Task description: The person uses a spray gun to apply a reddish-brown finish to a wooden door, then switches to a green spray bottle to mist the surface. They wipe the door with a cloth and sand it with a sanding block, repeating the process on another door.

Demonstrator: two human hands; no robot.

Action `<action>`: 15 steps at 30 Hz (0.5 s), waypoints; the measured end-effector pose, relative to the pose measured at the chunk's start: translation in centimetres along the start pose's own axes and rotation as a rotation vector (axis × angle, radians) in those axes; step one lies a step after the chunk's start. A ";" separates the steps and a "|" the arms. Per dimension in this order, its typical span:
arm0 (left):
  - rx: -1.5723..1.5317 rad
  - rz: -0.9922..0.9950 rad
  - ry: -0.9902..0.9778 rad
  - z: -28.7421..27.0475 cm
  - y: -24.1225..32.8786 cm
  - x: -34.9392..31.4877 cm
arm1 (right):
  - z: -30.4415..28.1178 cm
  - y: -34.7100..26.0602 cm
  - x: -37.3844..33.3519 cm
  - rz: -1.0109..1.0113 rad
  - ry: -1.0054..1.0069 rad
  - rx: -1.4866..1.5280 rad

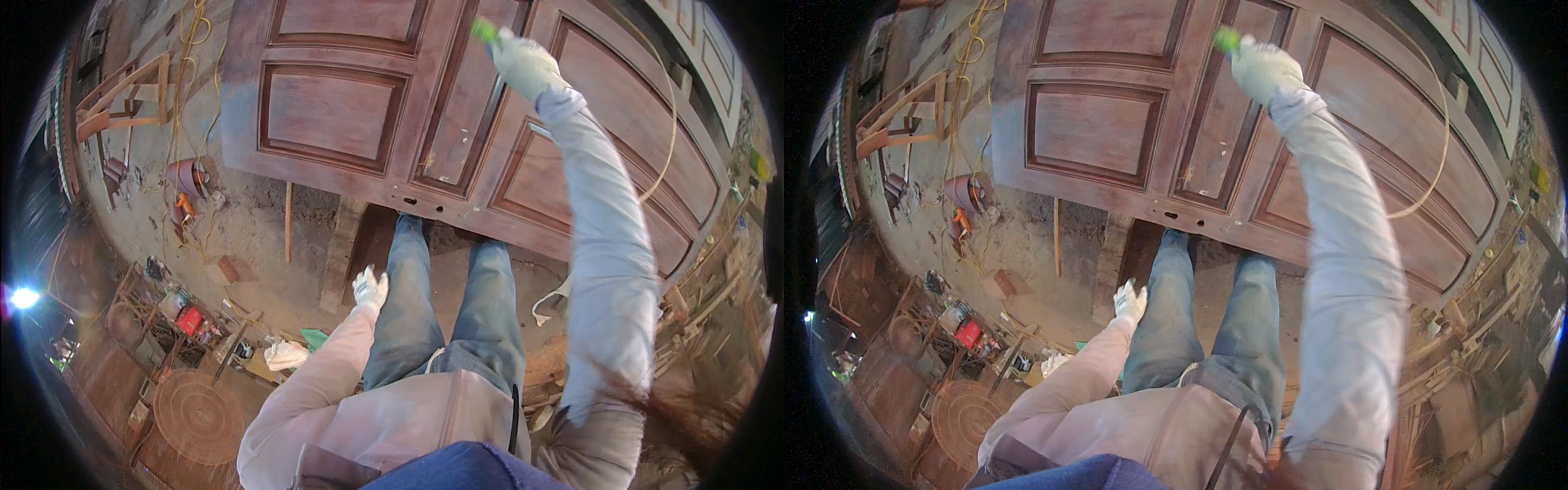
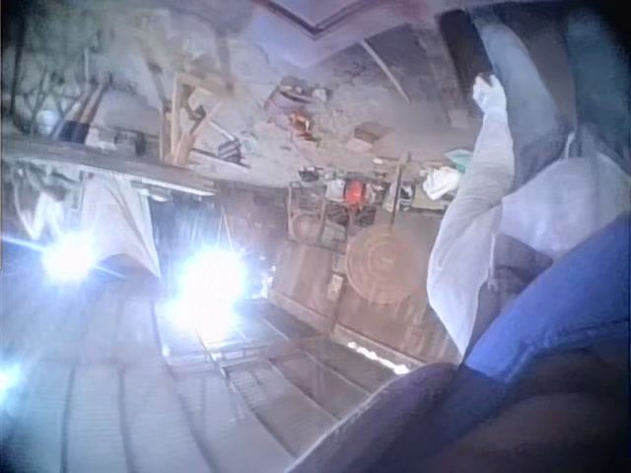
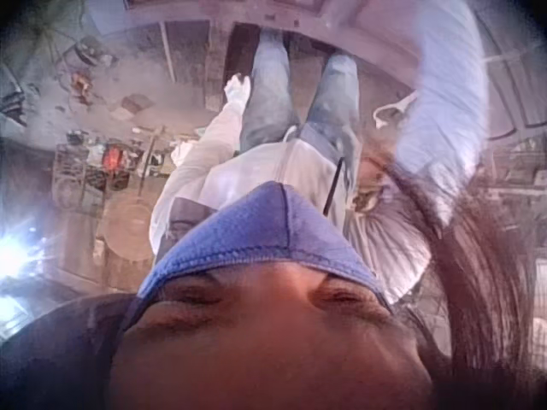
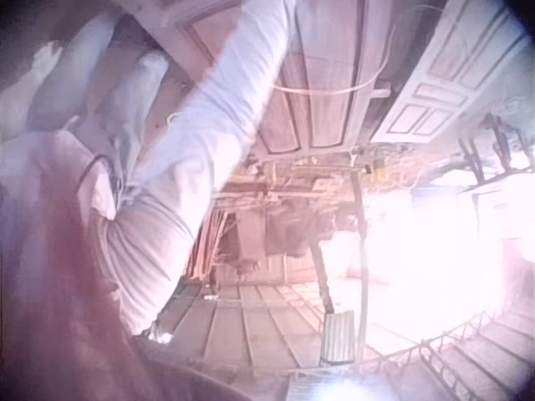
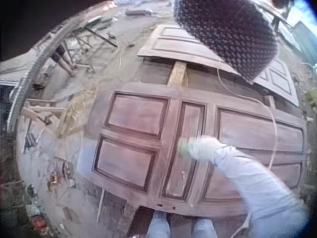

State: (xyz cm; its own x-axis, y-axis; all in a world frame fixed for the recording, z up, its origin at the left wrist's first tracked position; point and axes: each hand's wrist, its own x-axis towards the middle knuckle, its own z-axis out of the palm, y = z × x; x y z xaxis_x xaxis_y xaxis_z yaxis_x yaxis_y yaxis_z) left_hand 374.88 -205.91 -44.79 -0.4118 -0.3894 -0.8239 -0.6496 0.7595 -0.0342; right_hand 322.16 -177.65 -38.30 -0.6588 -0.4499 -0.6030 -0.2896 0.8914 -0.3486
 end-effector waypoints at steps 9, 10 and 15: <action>-0.655 -0.404 -0.247 4.3 -10.2 -6.4 | 8.3 3.5 -18.9 -0.276 -0.400 0.286; -0.621 -0.270 -0.158 3.7 -10.0 -7.1 | 9.0 3.1 -19.4 -0.173 -0.405 0.130; -0.935 -0.152 -0.018 7.4 -11.5 -6.6 | 12.9 -0.6 -15.9 -0.062 -0.192 0.227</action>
State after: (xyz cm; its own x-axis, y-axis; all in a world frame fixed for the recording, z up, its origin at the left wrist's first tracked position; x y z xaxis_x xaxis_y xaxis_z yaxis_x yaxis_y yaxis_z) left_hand 389.84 -208.21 -43.16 -0.2754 -0.4358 -0.8569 -0.9476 -0.0271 0.3183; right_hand 341.74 -171.72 -37.72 -0.4947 -0.5249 -0.6927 -0.1483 0.8363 -0.5278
